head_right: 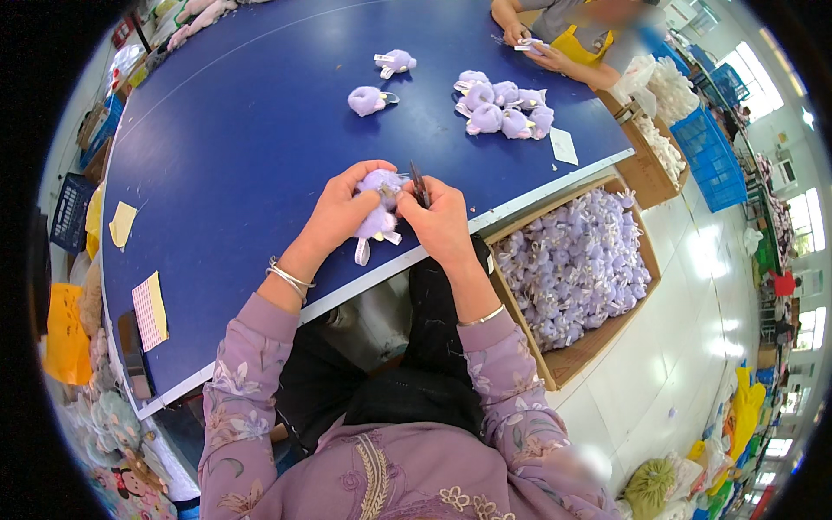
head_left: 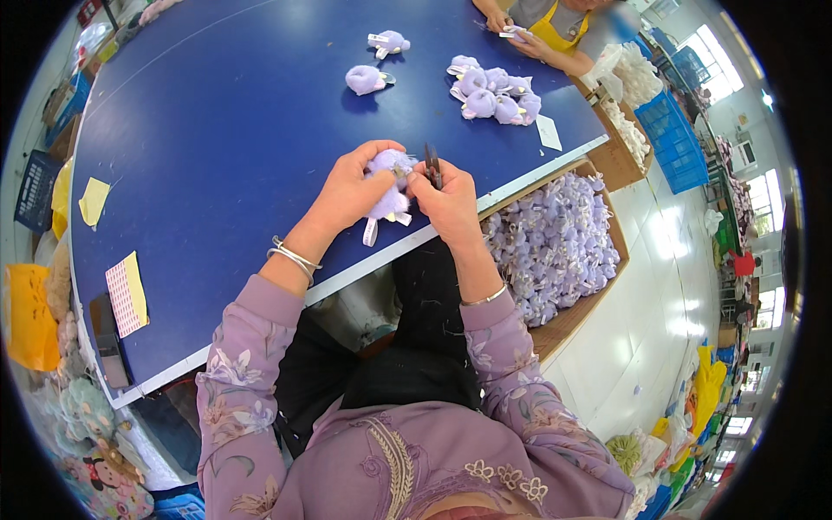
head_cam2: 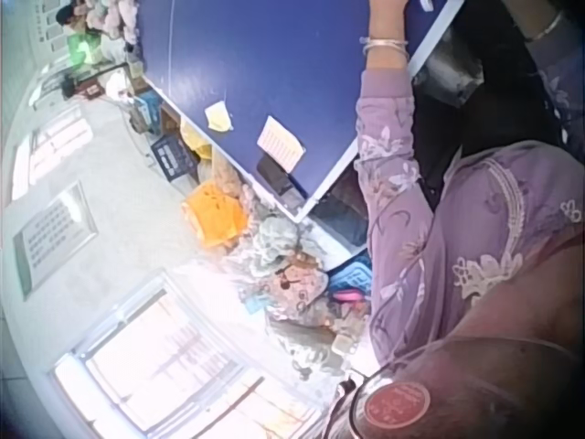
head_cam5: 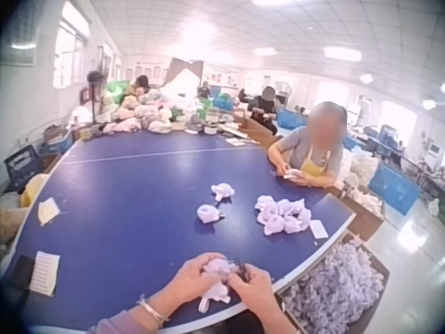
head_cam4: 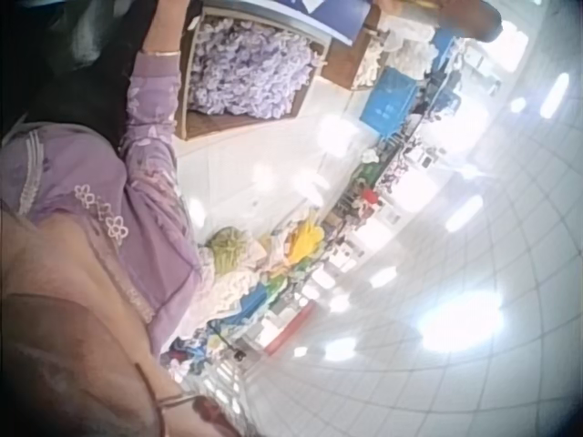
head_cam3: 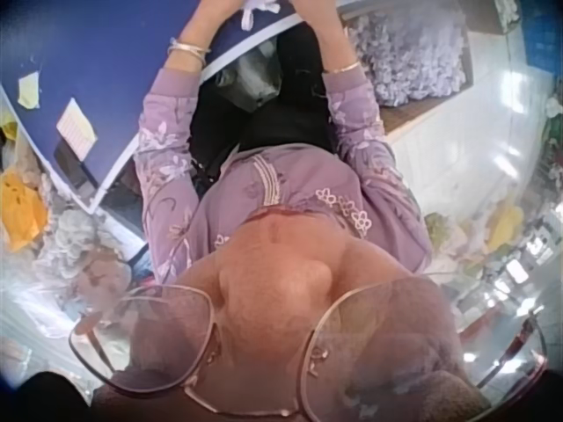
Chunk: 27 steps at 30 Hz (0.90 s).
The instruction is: The person uses scissors to trim excess threads and fabric from small purple plush toys at a workbench. They handle the toys one at a time, cutting and adjusting them before placing them on the table.
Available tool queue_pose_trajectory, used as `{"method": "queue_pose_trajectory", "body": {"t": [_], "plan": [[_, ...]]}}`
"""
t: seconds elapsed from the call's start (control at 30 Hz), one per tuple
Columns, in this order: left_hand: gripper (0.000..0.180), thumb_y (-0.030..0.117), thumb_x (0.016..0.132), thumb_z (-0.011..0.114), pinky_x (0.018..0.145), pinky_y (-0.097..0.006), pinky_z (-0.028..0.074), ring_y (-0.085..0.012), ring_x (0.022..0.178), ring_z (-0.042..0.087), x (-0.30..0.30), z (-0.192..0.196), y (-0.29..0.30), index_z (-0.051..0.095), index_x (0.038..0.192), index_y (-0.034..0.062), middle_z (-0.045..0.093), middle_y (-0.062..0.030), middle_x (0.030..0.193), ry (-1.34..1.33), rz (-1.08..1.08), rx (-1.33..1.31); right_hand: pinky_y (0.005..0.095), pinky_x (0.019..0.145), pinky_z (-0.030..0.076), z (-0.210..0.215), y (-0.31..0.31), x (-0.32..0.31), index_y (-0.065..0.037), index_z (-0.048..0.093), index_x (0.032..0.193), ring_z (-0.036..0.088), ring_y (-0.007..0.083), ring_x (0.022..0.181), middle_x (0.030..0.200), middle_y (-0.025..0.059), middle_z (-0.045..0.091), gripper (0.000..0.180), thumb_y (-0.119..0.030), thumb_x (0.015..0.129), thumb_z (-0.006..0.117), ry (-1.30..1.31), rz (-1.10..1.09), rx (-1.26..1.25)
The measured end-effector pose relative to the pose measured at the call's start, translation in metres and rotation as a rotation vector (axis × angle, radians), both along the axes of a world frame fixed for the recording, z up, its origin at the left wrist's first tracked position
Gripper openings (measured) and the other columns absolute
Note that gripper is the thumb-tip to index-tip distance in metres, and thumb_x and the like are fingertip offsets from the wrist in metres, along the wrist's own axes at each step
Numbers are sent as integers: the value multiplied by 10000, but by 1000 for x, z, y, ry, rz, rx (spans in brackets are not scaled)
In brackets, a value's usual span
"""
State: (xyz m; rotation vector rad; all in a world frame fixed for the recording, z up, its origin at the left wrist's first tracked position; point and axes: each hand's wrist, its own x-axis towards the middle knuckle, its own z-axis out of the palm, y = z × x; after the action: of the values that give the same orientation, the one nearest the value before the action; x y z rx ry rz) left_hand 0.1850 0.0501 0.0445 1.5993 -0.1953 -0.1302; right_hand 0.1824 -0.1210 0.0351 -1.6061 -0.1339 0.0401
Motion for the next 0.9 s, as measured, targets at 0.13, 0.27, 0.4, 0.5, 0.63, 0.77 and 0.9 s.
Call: {"method": "queue_pose_trajectory", "body": {"t": [0.13,0.27,0.4,0.5,0.63,0.77,0.9], "plan": [[417,45,834,457,740,-248,523,-100,821,630,8,-7,9,583,1228,-4,661,-72,1009,61,-118,-62,209,502,368,3,-4,1,1,623,836,485,34,569,683,-3,606,110,-105,859,645,96,44,76],[461,21,830,423,756,-295,552,-160,809,674,5,-3,11,542,1273,-32,661,-112,1027,187,-210,-297,199,445,321,3,-7,1,-8,616,865,441,29,511,676,5,584,92,-99,873,634,152,40,216],[486,0,837,416,764,-326,562,-196,808,691,0,1,6,495,1316,-28,644,-126,1080,150,-230,-277,193,422,291,-2,-11,6,-14,607,889,408,27,485,688,19,570,87,-99,894,625,186,19,381],[450,11,866,454,756,-321,557,-184,810,685,0,-2,5,498,1313,-17,644,-109,1079,127,-222,-262,192,420,286,-6,-12,7,-15,600,927,399,27,481,702,26,576,92,-101,903,624,169,6,456],[406,62,908,536,744,-301,546,-148,811,668,3,-7,4,510,1307,-6,645,-74,1068,76,-171,-188,192,421,282,-8,-9,3,-14,579,1015,396,21,491,740,25,594,139,-91,907,622,50,34,485],[395,87,926,562,749,-281,536,-118,825,653,3,-8,6,515,1309,2,647,-52,1058,85,-160,-159,173,509,357,-2,-5,-3,-17,568,1074,482,17,631,835,4,606,240,-89,872,674,-7,42,319],[408,78,909,568,772,-262,519,-89,894,622,0,-7,2,540,1313,27,656,-41,1068,83,-158,-204,181,685,436,-1,-5,-5,-1,558,1093,525,30,787,923,-3,585,312,-88,838,714,-80,30,152]]}}
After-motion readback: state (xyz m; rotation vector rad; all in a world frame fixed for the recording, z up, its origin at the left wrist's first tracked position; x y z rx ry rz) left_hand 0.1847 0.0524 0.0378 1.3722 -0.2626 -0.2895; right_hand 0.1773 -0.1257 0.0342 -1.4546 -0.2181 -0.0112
